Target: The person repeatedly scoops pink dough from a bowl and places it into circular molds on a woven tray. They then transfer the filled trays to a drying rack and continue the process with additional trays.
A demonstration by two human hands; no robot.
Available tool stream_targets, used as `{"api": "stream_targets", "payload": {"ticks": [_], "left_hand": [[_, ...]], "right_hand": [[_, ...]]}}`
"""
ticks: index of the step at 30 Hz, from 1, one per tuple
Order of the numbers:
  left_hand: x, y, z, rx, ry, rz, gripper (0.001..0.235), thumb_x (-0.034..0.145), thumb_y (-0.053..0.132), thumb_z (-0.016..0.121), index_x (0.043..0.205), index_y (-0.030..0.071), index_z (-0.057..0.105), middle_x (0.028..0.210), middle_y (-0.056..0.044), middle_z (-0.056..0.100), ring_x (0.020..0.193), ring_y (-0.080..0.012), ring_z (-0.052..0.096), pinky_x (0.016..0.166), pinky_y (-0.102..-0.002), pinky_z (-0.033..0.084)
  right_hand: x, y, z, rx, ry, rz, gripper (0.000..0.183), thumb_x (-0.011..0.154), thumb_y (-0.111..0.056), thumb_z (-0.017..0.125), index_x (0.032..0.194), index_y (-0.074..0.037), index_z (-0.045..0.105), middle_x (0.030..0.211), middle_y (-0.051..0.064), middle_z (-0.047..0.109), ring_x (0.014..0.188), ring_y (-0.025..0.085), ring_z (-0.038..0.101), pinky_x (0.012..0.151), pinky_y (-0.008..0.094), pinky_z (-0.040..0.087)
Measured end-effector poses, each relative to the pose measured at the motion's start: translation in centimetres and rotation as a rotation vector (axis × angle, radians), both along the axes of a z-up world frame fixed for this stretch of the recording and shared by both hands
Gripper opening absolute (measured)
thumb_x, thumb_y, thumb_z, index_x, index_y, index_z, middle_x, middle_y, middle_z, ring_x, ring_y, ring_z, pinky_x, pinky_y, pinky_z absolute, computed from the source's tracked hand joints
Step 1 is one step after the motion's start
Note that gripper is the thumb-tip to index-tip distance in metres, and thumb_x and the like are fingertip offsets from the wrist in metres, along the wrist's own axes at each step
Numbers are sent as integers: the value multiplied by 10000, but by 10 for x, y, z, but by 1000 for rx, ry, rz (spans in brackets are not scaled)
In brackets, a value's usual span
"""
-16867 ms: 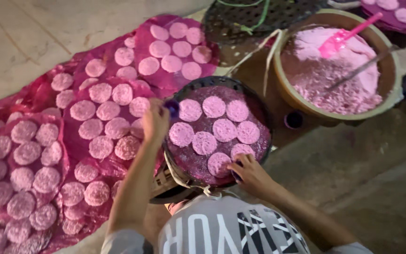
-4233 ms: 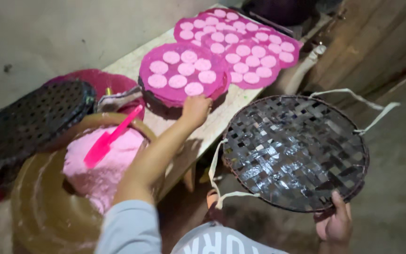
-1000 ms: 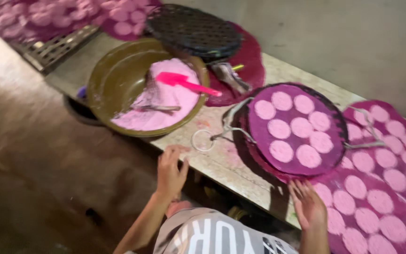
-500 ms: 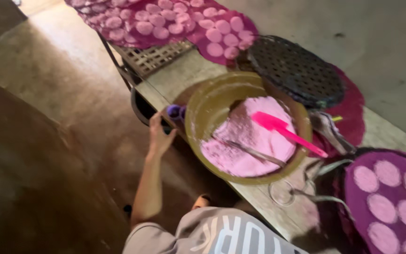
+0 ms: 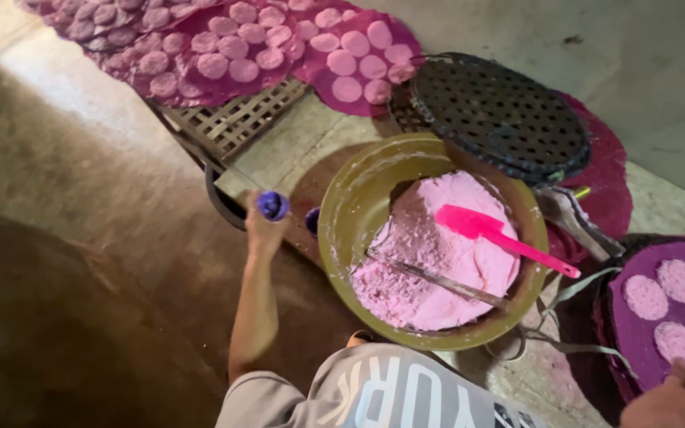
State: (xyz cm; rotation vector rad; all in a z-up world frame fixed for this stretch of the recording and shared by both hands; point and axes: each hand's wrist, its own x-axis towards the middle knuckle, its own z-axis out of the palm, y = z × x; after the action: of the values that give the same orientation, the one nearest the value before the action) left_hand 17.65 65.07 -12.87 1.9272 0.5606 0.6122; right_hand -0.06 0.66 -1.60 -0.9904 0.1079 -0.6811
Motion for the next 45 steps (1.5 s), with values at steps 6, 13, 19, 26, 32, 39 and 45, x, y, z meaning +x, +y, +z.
{"api": "stream_targets", "payload": {"ticks": [6,13,19,26,32,39,45], "left_hand": [[-21,-80,160,178,-243,-311,751,804,132,878,1436,68,477,1263,-128,714,1167,-222,727,1046,-355,576],[-64,-204,250,373,-242,-992,961,770,230,927,1566,89,406,1563,-160,441,1469,-313,454,1238,-435,405],[-67,-101,155,-208,-428,-480,840,928,266,792,1604,118,316,1636,-100,316,1476,-276,386,1127,-515,437],[-17,-46,-55,-772,-26,-372,634,1073,439,503,1608,129,367,1637,-103,412,1473,-275,415,1143,-382,431],[-6,-83,-83,-497,79,-371,636,1014,388,559,1566,121,390,1581,-102,446,1422,-267,452,1114,-375,449],[-11,-127,-42,-376,63,-362,645,946,329,624,1517,111,417,1515,-102,487,1363,-259,495,1080,-366,470],[-31,-148,-7,-268,19,-334,658,888,278,680,1475,103,441,1459,-102,521,1312,-251,533,1050,-359,488]], "right_hand": [[88,90,63,-101,-23,410,375,1012,-17,617,1371,-1,509,1296,174,592,1133,315,685,1024,404,554],[152,223,106,-202,197,1187,810,941,-311,692,1584,-72,261,1425,157,498,1190,237,608,1004,389,548],[145,143,101,-88,98,928,571,980,-291,611,1447,28,535,1202,177,675,1006,286,697,830,397,578],[145,-113,37,-554,410,19,175,1097,-50,576,1260,-39,637,1107,47,656,946,134,637,784,285,517],[119,-168,-52,-1068,853,-75,146,978,-44,654,1095,-21,738,798,139,712,620,167,644,535,361,507],[99,-154,-97,-1357,507,-131,234,869,-19,722,1102,-49,725,904,175,742,701,245,684,611,369,535],[101,-153,-90,-716,946,168,242,957,-17,636,1171,-89,719,804,100,699,545,156,607,474,317,476]]}}
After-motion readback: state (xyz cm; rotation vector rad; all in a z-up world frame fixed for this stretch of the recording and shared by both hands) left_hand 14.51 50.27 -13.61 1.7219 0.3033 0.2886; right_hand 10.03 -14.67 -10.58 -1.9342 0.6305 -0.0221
